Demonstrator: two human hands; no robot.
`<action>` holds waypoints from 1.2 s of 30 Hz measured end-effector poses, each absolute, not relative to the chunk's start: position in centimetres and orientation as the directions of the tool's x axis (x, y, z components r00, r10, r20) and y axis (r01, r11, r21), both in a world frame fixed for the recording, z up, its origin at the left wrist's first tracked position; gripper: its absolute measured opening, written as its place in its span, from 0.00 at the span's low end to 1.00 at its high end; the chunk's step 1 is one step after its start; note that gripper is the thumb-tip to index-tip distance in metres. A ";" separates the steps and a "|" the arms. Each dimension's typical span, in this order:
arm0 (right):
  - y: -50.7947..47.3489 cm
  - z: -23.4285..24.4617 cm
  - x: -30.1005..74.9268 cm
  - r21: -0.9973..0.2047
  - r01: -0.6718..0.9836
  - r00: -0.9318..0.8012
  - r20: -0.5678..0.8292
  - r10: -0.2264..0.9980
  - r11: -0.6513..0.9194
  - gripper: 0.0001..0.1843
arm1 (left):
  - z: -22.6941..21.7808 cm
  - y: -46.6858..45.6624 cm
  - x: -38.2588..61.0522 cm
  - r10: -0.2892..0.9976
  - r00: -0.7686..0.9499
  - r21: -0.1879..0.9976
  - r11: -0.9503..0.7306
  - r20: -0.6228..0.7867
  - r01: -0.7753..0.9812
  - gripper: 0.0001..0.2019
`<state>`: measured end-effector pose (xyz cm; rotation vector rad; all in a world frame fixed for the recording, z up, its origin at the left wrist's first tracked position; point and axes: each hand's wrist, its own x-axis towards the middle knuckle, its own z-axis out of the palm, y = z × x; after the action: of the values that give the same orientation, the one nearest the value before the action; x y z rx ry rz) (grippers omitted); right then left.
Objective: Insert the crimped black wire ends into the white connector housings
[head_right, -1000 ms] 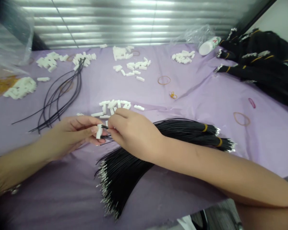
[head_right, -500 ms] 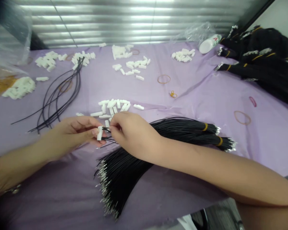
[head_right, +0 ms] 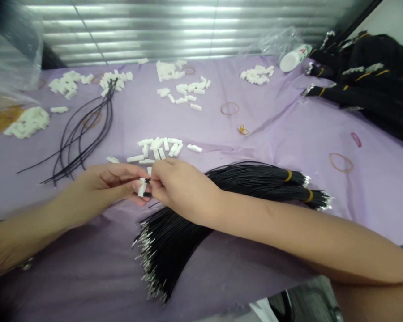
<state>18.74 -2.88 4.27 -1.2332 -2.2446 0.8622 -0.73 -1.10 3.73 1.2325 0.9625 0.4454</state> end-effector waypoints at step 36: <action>-3.0 3.5 18.7 -0.624 0.536 -0.517 0.290 0.806 0.568 0.07 | 3.7 -1.0 -0.6 0.780 0.509 0.923 0.373 -0.365 0.091 0.11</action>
<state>18.75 -2.99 3.49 -1.0700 -2.2416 0.6309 -0.61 -1.04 3.74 1.1201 0.9590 0.5409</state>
